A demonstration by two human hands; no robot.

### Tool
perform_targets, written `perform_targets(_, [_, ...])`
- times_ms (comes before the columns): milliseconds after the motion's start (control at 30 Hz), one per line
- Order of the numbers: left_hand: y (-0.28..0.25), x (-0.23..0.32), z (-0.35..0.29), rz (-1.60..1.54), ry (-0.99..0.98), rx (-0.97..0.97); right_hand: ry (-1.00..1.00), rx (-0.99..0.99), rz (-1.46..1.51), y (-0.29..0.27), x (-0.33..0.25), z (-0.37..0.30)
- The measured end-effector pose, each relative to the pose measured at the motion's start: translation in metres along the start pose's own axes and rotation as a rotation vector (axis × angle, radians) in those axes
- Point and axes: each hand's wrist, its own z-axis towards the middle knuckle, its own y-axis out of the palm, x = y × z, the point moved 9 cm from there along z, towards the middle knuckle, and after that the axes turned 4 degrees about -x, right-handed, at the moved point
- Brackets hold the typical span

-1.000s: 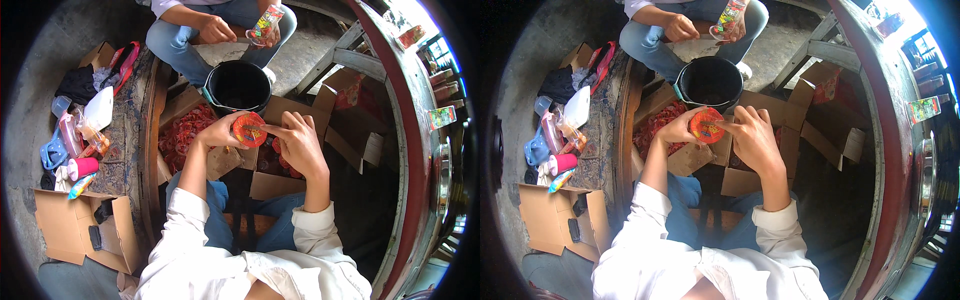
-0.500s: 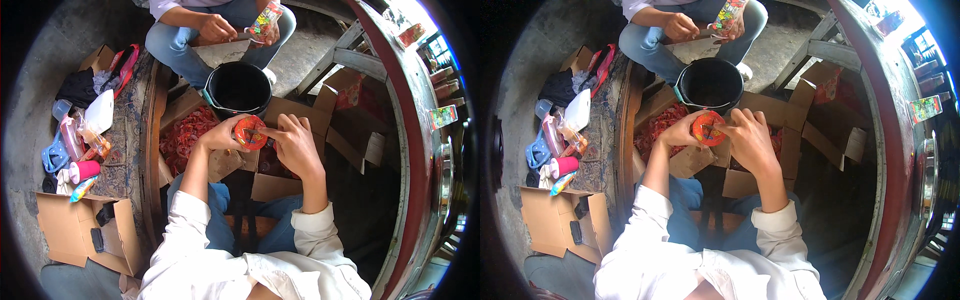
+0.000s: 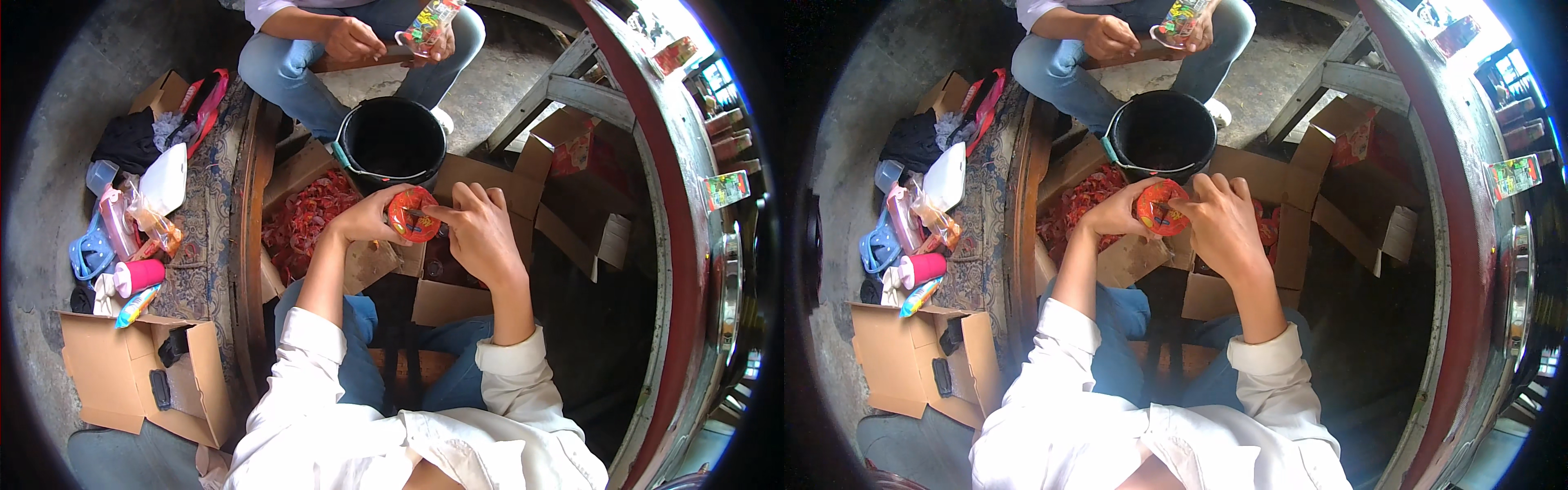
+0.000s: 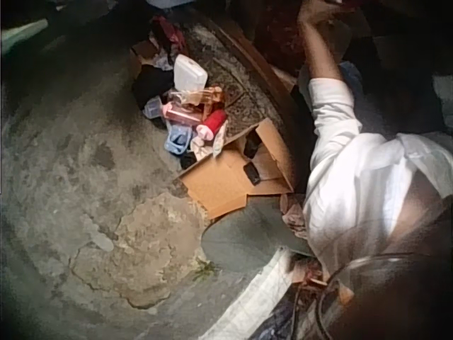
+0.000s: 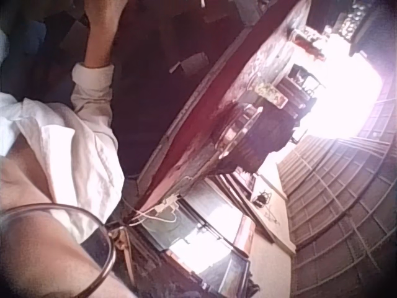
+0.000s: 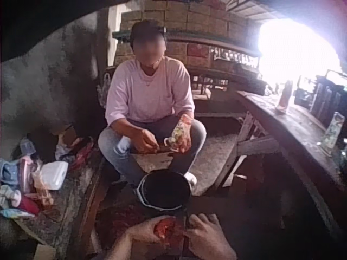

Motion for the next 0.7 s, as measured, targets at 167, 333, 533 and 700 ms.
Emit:
perform_targets(167, [-0.002,-0.001,-0.001,-0.041,0.010,0.013,0.008,0.017,0.024,-0.010,0.003,-0.003])
perform_targets(333, [-0.012,-0.001,-0.005,0.003,0.051,0.080,0.037,0.019,0.011,-0.016,0.010,-0.006])
perform_targets(533, [-0.018,0.001,-0.008,-0.003,0.079,0.100,0.058,0.017,0.034,-0.023,0.018,-0.009])
perform_targets(700, [-0.021,-0.001,-0.010,-0.059,0.071,0.108,0.049,0.055,0.076,-0.029,0.031,-0.013])
